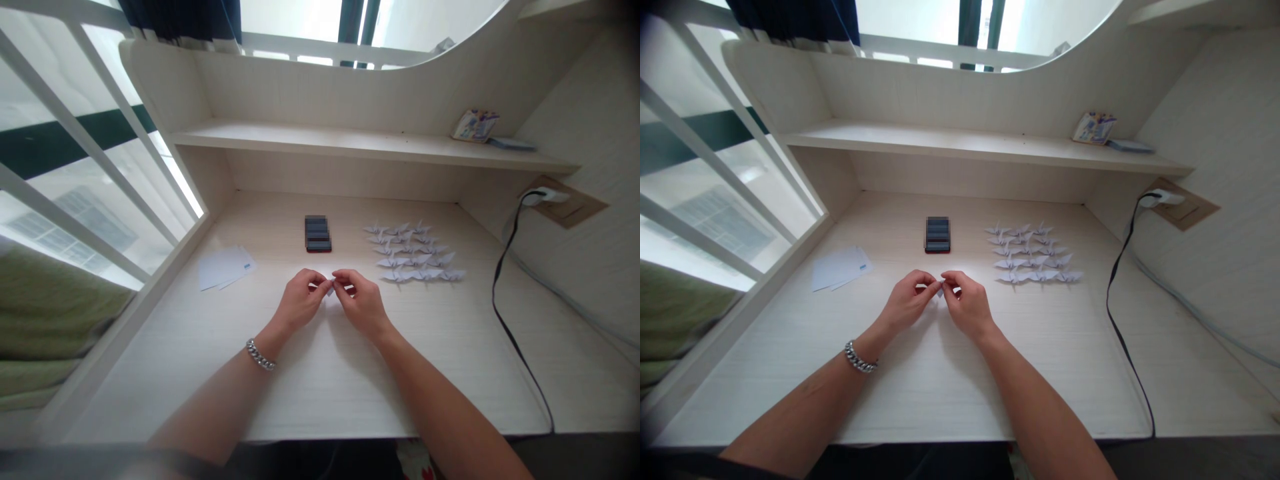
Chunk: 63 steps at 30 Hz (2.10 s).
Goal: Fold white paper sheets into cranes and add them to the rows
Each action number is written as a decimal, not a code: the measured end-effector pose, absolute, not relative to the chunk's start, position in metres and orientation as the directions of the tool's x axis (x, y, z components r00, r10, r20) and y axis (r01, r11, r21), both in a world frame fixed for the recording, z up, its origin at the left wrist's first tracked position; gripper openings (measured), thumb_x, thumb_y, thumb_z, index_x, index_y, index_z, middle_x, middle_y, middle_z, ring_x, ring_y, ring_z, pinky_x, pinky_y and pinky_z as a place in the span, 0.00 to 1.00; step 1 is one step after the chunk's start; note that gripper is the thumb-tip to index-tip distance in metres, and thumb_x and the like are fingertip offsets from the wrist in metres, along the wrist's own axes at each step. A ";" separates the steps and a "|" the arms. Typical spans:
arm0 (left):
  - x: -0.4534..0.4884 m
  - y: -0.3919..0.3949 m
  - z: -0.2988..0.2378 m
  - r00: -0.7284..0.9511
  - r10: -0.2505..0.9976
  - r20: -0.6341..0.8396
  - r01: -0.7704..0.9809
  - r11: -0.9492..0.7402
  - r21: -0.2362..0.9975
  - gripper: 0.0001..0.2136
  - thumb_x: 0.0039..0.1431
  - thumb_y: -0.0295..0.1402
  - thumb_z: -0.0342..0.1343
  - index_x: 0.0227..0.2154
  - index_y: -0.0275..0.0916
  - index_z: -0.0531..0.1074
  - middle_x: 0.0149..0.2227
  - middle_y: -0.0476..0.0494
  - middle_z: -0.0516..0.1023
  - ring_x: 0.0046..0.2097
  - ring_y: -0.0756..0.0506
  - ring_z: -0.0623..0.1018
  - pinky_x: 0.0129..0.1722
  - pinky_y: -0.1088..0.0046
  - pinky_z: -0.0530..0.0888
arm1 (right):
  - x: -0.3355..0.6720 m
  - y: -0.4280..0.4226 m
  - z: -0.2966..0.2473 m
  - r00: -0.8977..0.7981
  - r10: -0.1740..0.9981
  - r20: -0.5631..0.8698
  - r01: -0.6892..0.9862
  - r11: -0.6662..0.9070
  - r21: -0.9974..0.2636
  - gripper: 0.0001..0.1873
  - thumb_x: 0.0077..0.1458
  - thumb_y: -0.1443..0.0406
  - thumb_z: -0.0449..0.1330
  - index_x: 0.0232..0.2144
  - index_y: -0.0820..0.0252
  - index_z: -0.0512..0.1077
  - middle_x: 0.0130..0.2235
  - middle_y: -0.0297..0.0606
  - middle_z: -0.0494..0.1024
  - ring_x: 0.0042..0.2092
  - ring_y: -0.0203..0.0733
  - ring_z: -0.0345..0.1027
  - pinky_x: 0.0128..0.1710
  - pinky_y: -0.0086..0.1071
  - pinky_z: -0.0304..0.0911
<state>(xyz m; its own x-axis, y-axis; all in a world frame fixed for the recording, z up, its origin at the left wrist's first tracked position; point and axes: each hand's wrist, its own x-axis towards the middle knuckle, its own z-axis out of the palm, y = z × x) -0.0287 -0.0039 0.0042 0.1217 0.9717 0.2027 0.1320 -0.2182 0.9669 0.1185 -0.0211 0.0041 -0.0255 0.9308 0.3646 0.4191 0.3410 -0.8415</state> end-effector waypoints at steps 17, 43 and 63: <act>-0.025 0.001 -0.006 0.237 0.969 -0.064 -0.244 0.123 0.962 0.11 0.48 0.39 0.58 0.27 0.35 0.68 0.25 0.47 0.73 0.26 0.52 0.71 0.27 0.76 0.67 | 0.120 -0.017 -0.001 0.088 0.958 0.274 0.263 0.243 -0.934 0.12 0.52 0.63 0.55 0.39 0.60 0.69 0.32 0.38 0.75 0.31 0.38 0.70 0.29 0.30 0.67; -0.027 -0.002 -0.003 0.161 0.987 -0.006 -0.076 0.018 0.997 0.10 0.50 0.37 0.56 0.30 0.34 0.69 0.27 0.42 0.77 0.29 0.46 0.78 0.31 0.68 0.76 | 0.119 -0.019 0.000 0.059 0.913 0.405 0.405 0.349 -0.845 0.10 0.53 0.68 0.52 0.36 0.59 0.72 0.35 0.38 0.73 0.35 0.38 0.68 0.29 0.29 0.67; -0.028 -0.007 -0.002 0.180 0.961 0.209 0.250 -0.250 0.935 0.09 0.51 0.39 0.55 0.29 0.38 0.70 0.28 0.47 0.76 0.31 0.49 0.76 0.32 0.74 0.72 | 0.128 -0.012 -0.005 -0.109 0.994 0.030 0.539 0.084 -0.838 0.15 0.55 0.57 0.51 0.24 0.60 0.67 0.23 0.34 0.72 0.25 0.35 0.65 0.24 0.27 0.56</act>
<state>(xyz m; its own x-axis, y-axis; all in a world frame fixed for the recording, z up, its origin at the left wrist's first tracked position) -0.0285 -0.0069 -0.0025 0.1797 0.9612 0.2092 0.2496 -0.2502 0.9355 0.1279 -0.0122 -0.0051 -0.1088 0.9936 0.0299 0.5390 0.0842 -0.8381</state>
